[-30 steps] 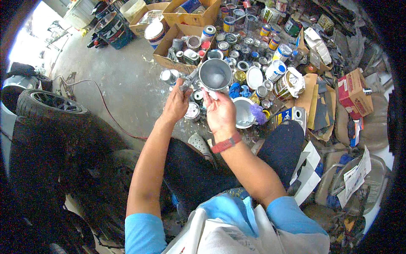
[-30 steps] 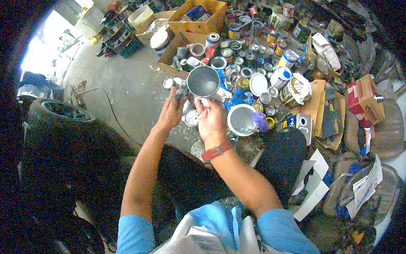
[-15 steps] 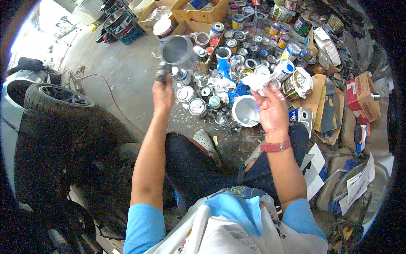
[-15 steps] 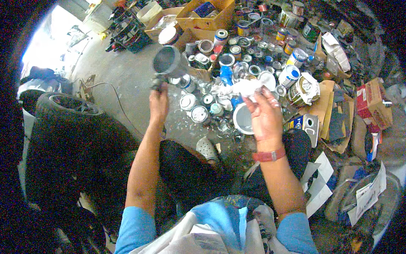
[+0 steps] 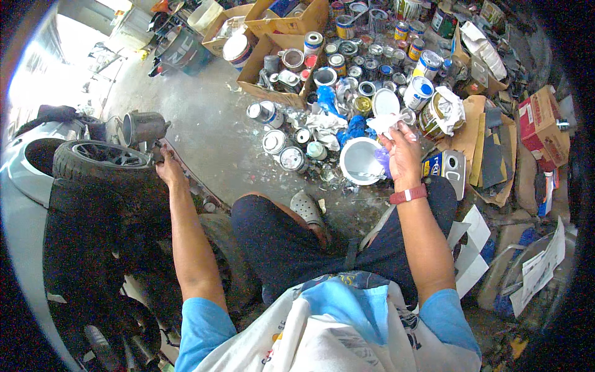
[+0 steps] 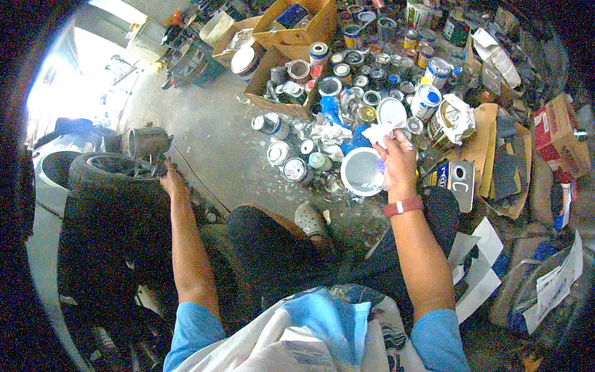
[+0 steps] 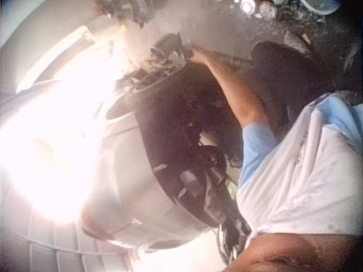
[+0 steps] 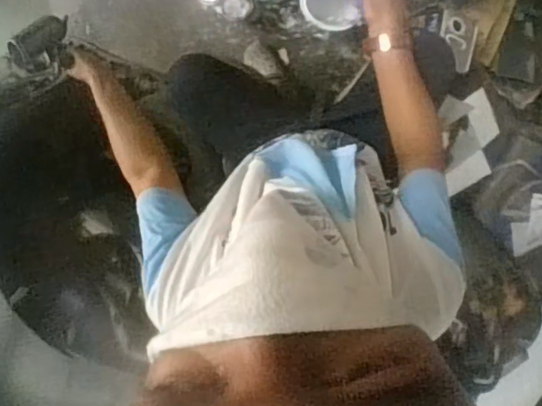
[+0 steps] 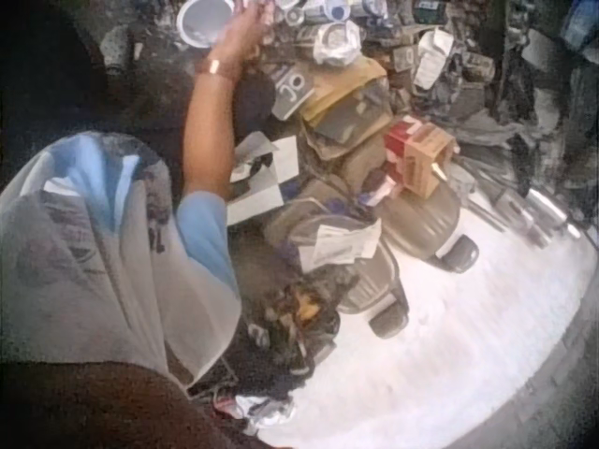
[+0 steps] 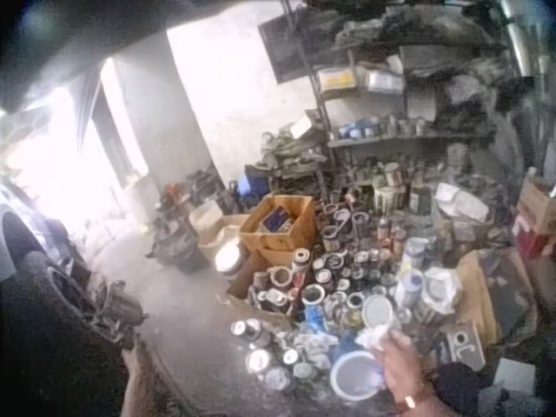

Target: The person cleans a paint sprayer cup and its components using a white cloth. They wipe the inside and outside of the metal cup, handle the lid, and clean the nozzle area. The person repeatedly wipes the parts and places them back into a box.

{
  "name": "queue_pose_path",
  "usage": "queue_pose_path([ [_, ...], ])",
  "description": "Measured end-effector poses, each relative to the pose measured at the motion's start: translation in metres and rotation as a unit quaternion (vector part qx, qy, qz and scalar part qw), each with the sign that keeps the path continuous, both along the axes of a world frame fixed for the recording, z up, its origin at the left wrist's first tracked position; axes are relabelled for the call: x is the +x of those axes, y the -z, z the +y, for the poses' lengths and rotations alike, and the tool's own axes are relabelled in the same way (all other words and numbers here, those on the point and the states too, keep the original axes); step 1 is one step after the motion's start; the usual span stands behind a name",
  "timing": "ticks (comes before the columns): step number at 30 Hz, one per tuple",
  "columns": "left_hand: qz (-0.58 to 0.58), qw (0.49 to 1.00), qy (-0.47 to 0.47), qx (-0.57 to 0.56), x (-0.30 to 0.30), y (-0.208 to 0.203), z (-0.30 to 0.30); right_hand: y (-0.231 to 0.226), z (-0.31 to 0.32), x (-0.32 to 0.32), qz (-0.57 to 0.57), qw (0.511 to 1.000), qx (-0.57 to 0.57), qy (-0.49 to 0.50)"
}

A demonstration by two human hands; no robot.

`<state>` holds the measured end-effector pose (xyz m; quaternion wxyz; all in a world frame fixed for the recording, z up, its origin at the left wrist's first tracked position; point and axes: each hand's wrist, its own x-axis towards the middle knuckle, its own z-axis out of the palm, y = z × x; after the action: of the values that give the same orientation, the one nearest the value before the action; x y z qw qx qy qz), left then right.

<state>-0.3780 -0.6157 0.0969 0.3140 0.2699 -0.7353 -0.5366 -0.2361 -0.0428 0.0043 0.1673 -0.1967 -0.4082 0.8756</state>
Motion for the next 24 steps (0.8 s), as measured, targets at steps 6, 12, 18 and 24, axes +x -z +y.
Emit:
queue_pose_path([
  [6,0.031,0.998,-0.018,-0.045,0.013,0.002,-0.033,-0.004,0.001,-0.002,-0.003,0.999,-0.034,0.013],
  [12,-0.022,0.999,-0.022,-0.037,0.035,-0.022,-0.052,-0.006,0.001,0.002,0.02,0.999,-0.032,0.013],
  [18,0.04,0.998,0.053,-0.006,0.054,-0.055,-0.041,-0.01,0.0,0.002,0.025,0.999,-0.038,0.016],
  [24,-0.01,0.998,0.016,-0.068,0.06,-0.065,-0.041,-0.009,0.0,0.006,0.037,0.999,-0.032,0.01],
])
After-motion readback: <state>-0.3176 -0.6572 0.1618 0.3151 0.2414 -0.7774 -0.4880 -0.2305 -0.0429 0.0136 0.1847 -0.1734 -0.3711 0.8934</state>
